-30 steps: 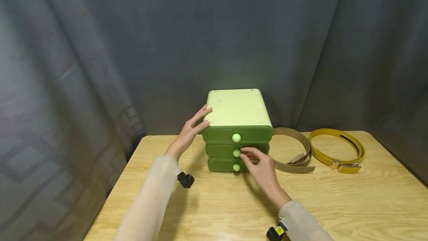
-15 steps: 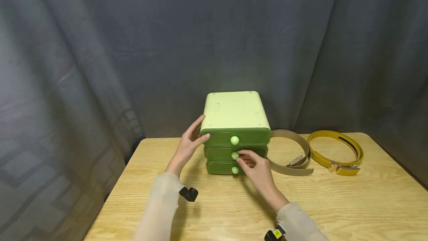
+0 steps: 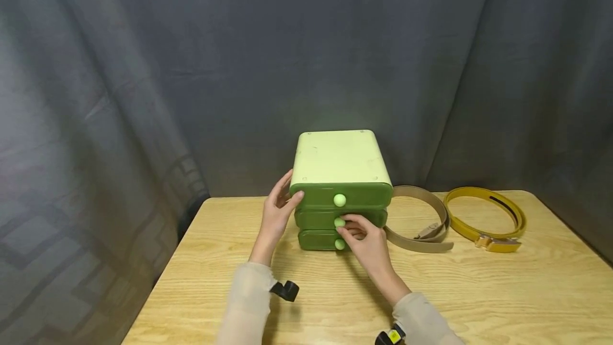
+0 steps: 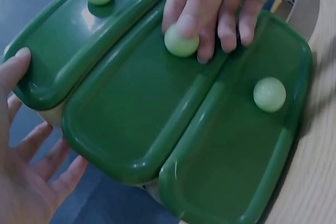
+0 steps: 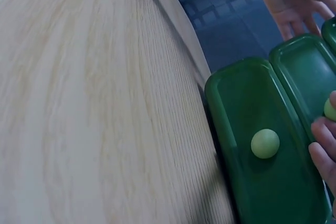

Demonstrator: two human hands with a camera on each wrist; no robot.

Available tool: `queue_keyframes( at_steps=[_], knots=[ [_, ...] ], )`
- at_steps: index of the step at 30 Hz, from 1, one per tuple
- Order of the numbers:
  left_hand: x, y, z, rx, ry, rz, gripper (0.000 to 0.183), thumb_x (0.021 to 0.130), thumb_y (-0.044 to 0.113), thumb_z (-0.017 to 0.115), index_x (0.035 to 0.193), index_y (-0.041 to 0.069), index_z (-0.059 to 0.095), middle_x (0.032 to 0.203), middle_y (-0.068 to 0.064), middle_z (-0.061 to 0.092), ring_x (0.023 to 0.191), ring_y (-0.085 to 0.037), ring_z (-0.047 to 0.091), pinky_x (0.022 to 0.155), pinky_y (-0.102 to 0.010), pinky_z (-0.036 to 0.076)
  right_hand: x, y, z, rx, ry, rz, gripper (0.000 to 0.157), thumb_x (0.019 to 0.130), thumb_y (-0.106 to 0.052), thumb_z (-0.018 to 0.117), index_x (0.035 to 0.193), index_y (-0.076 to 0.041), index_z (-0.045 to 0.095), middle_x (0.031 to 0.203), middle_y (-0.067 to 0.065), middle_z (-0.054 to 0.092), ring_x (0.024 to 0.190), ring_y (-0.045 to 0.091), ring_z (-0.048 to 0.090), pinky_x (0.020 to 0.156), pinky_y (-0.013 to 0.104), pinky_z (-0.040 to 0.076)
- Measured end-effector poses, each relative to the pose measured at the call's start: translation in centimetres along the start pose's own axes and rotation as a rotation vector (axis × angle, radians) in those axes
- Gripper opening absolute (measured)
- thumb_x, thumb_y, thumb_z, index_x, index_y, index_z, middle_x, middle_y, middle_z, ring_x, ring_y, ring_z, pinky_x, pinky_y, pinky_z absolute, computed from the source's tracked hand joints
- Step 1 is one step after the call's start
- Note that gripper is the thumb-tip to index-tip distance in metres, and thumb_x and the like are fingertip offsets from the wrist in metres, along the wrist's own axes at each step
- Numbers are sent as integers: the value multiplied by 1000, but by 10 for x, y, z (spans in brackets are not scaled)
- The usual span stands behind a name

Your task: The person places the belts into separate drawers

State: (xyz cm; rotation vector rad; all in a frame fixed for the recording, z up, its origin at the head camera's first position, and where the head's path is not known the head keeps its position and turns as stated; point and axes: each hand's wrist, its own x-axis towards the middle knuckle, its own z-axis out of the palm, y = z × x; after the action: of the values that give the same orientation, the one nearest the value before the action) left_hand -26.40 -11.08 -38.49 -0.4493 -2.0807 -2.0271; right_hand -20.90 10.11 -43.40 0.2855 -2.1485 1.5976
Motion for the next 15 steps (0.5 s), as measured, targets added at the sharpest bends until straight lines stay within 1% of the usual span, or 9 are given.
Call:
queue_keyframes(
  at_steps=[4,6,9,11,15],
  knots=[
    [-2,1,3,6,38,15,58,97,15,67,150,19,45,150,-7,46,123,-31,53,98,-45,47,2,-8,2,19,26,52,24,82,-4,80,105,-1,74,88,10,73,79,22,69,69,24,56],
    [-4,3,4,10,60,19,57,96,17,68,149,20,48,148,-6,48,123,-29,54,99,-46,46,1,-17,2,14,32,62,23,82,-1,79,104,2,73,88,14,73,79,25,69,69,25,56],
    [-6,6,5,20,85,27,55,94,19,71,146,21,52,145,-6,52,124,-28,54,100,-48,45,1,-22,2,20,36,73,23,82,2,78,104,5,72,87,17,72,79,28,69,69,27,57],
    [-7,7,5,30,95,36,55,93,20,72,145,20,53,144,-6,53,124,-28,55,101,-49,44,1,-20,2,27,35,85,22,82,1,79,103,4,73,88,15,73,79,25,69,69,25,56],
    [-9,7,6,37,101,40,55,93,22,72,145,19,53,143,-7,53,122,-28,55,100,-49,45,0,-7,3,47,36,86,21,82,-4,80,102,-2,74,88,10,73,78,18,69,70,22,56]
  ],
)
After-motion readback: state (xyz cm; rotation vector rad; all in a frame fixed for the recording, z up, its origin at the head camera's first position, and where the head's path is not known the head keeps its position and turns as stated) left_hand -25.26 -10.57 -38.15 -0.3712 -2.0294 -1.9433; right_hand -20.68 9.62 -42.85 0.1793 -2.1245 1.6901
